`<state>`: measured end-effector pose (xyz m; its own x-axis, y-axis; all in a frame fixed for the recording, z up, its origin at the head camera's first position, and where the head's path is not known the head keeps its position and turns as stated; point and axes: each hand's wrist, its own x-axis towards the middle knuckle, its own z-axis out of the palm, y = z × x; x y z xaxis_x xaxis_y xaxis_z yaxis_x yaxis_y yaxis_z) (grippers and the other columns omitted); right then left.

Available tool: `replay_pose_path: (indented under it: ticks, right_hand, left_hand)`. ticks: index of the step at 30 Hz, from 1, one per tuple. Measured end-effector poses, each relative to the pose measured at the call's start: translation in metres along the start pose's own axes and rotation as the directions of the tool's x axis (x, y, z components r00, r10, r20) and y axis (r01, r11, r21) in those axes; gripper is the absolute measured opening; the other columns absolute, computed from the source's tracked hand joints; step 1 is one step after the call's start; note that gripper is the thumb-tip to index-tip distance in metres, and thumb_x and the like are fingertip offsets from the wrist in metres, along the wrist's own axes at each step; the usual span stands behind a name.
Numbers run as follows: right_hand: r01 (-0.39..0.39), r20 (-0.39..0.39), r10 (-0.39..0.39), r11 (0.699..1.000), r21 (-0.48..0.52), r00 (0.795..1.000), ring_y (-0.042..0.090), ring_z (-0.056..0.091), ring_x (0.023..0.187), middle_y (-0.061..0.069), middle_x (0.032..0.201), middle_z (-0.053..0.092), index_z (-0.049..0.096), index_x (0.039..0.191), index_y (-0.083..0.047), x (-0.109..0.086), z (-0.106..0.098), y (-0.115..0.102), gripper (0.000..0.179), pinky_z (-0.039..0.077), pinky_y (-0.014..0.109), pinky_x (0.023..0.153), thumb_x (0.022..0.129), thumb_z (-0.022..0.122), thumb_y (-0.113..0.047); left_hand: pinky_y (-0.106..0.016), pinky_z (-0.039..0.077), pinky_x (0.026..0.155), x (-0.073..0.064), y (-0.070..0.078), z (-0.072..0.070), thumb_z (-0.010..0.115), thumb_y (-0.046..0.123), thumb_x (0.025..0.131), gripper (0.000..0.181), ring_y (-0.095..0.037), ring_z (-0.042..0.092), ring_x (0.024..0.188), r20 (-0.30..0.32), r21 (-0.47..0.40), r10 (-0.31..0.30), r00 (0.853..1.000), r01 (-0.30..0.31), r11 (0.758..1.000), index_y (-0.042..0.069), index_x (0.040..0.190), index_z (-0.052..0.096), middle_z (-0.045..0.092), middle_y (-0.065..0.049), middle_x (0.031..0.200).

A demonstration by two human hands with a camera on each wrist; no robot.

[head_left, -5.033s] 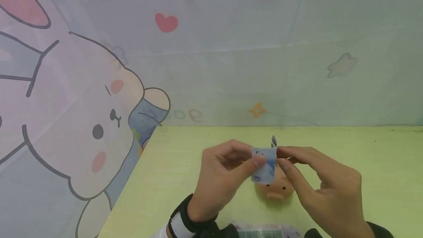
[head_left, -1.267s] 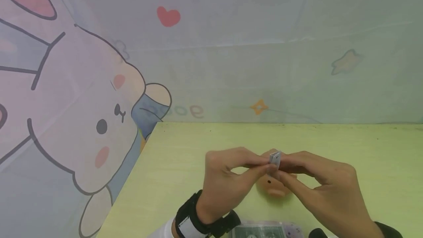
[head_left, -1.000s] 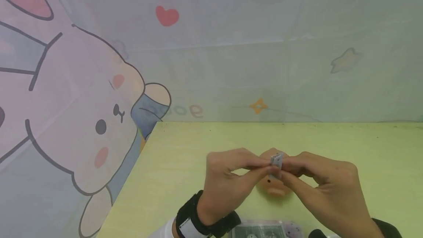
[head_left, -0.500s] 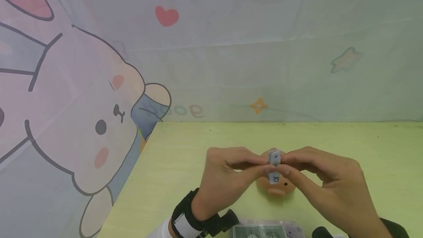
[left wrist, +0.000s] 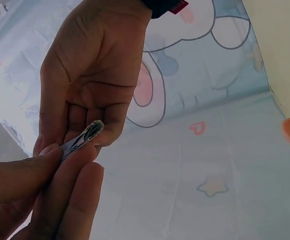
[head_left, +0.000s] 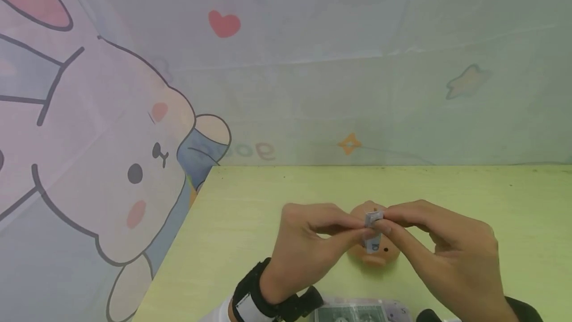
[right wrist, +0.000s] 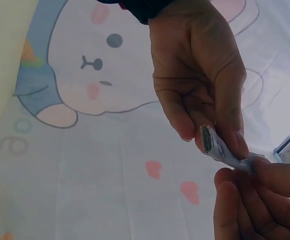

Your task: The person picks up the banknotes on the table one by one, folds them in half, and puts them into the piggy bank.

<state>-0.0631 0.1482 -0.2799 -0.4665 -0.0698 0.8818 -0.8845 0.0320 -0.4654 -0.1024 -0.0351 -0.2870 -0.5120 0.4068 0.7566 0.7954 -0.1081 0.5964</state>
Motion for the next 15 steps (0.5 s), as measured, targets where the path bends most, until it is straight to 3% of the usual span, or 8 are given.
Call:
replay_pose_path:
  ticks: [4,7,13,15]
  right_hand:
    - [0.044,-0.042,-0.046,0.998,-0.053,0.998,0.014,0.071,0.085,0.011,0.086,0.074,0.072,0.09,0.009,0.0006,0.0025,-0.0025,0.011,0.053,0.015,0.078,0.079,0.074,0.011]
    - [0.045,-0.032,-0.045,0.999,-0.013,0.998,0.014,0.071,0.086,0.012,0.087,0.074,0.072,0.09,0.01,0.0007,0.001,-0.0022,0.012,0.053,0.015,0.077,0.079,0.073,0.012]
    - [-0.011,-0.006,0.012,0.985,0.173,1.0,0.019,0.07,0.083,0.019,0.088,0.072,0.068,0.092,0.016,0.0007,-0.003,0.0018,0.016,0.055,0.02,0.078,0.078,0.068,0.022]
    - [-0.018,-0.007,0.019,0.989,0.145,1.0,0.019,0.069,0.081,0.018,0.086,0.072,0.068,0.091,0.015,-0.0006,-0.0044,0.0033,0.015,0.055,0.02,0.077,0.078,0.068,0.021]
  left_hand:
    - [-0.023,0.059,0.065,-0.0005,0.0004,0.0006,0.074,-0.002,0.082,0.007,-0.007,0.071,0.076,0.02,0.017,0.012,1.0,-0.012,1.0,-0.003,0.089,0.075,0.074,-0.013,0.082]
    - [-0.022,0.059,0.066,0.0003,0.0008,0.0001,0.075,-0.001,0.083,0.006,-0.006,0.071,0.076,0.03,0.032,0.006,1.0,-0.007,0.999,-0.001,0.089,0.075,0.074,-0.012,0.082]
    - [-0.021,0.058,0.066,0.0015,-0.0013,-0.0011,0.075,0.001,0.083,0.004,-0.003,0.069,0.075,0.062,0.049,-0.024,0.998,0.021,0.999,0.0,0.087,0.076,0.074,-0.009,0.079]
    - [-0.021,0.058,0.067,0.002,-0.0043,-0.0005,0.075,0.003,0.084,0.005,-0.001,0.068,0.075,0.087,0.06,-0.051,0.995,0.046,0.997,0.001,0.089,0.076,0.073,-0.007,0.079]
